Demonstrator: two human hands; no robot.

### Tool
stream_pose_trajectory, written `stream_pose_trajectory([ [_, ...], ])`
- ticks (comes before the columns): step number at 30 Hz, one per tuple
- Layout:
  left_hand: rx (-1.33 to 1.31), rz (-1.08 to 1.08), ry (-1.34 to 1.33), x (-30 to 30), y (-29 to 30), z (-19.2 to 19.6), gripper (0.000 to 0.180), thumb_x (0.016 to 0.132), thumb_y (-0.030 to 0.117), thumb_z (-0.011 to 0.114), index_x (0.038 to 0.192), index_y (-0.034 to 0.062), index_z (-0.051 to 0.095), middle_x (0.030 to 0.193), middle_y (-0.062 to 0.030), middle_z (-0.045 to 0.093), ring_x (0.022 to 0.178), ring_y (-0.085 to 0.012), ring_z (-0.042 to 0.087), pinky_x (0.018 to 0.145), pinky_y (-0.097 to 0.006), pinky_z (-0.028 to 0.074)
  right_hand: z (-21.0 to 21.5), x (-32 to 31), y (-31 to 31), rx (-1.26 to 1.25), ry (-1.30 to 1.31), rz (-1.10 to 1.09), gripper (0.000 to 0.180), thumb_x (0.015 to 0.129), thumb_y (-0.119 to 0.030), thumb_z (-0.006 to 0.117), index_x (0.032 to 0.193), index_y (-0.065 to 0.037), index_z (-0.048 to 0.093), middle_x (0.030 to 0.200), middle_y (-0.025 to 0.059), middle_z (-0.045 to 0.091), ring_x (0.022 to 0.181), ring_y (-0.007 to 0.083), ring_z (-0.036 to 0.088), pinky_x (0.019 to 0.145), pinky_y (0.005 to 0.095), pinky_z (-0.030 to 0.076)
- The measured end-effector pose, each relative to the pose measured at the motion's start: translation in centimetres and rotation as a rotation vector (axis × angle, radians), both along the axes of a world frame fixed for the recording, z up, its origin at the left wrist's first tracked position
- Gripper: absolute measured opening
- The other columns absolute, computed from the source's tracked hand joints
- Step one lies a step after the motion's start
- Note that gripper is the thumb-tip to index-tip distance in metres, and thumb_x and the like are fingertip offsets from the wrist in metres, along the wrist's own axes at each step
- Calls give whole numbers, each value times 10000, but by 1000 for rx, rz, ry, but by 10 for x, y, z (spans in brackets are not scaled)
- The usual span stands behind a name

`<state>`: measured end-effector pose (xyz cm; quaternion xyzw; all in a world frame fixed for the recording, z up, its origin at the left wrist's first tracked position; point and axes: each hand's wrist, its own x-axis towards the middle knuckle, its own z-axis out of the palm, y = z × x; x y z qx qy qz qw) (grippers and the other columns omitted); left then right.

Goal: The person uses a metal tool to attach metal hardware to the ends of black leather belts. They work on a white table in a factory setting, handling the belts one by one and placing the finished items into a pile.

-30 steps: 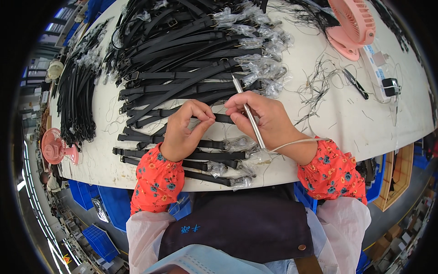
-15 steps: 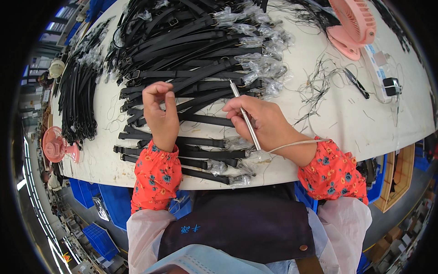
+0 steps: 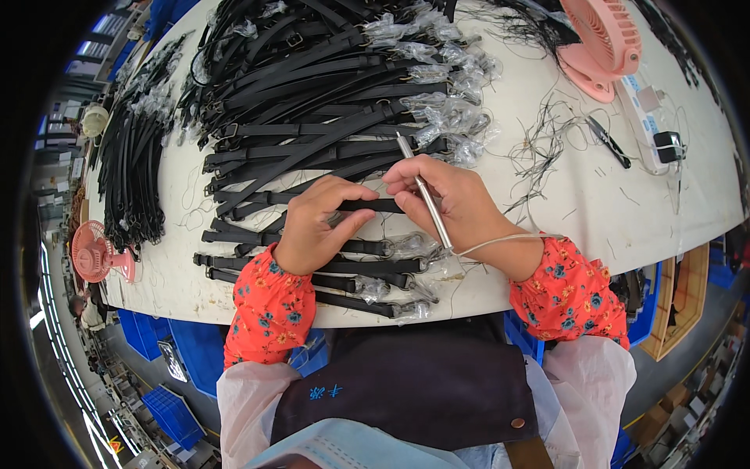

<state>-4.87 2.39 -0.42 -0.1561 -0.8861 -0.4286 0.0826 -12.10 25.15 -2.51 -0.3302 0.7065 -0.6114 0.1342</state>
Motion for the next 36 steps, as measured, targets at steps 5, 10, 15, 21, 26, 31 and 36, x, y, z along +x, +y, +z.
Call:
stream_pose_trajectory([
  [5, -300, -2, 250, -3, -8, -3, 173, 762, -28, 786, 881, 66, 701, 944, -52, 720, 869, -279, 635, 758, -365, 518, 4, -2, 2, 63, 41, -7, 210, 966, -32, 671, 1175, -45, 652, 983, 76, 735, 884, 142, 712, 789, 270, 562],
  [10, -237, -26, 139, -4, -8, -8, 192, 764, -36, 776, 904, 63, 689, 942, -53, 705, 885, -281, 619, 785, -369, 503, 7, -3, 3, 103, 25, 46, 205, 1017, -115, 637, 1208, -43, 636, 988, 89, 732, 872, 154, 708, 792, 285, 561],
  [15, -64, 72, -97, 0, -7, -8, 199, 805, -16, 784, 971, 37, 687, 968, -75, 694, 900, -247, 653, 740, -335, 542, 12, -2, 7, -5, -83, 85, 321, 1084, -242, 545, 1333, -40, 549, 1103, 123, 703, 983, 172, 680, 875, 304, 537],
  [21, 70, 40, -187, 0, -1, 5, 236, 808, 10, 810, 1012, 26, 693, 1001, -69, 692, 922, -201, 684, 681, -288, 577, 12, -1, 7, -11, -76, 92, 370, 1095, -273, 522, 1390, -51, 504, 1167, 129, 680, 1049, 178, 657, 910, 309, 523],
  [26, -63, 11, 10, -2, -8, -9, 246, 787, 24, 825, 1015, 48, 736, 977, -91, 709, 870, -244, 677, 697, -316, 564, 14, 1, 5, -36, -86, 73, 387, 1091, -281, 532, 1400, -51, 492, 1128, 114, 691, 1017, 174, 671, 894, 314, 536],
  [31, -165, -34, 97, -3, -9, -11, 206, 788, 80, 832, 980, 62, 760, 906, -98, 723, 817, -281, 655, 734, -371, 527, 31, 2, 14, 73, -215, 117, 284, 1077, -232, 555, 1268, -28, 608, 888, 50, 719, 906, 155, 684, 889, 322, 530],
  [36, -198, -28, 113, -2, -8, -9, 191, 791, 97, 833, 967, 70, 766, 899, -84, 727, 818, -275, 658, 741, -374, 521, 20, -5, 12, 20, 133, 172, 172, 1040, -155, 595, 1119, -44, 700, 758, 16, 694, 755, 138, 652, 938, 342, 468],
])
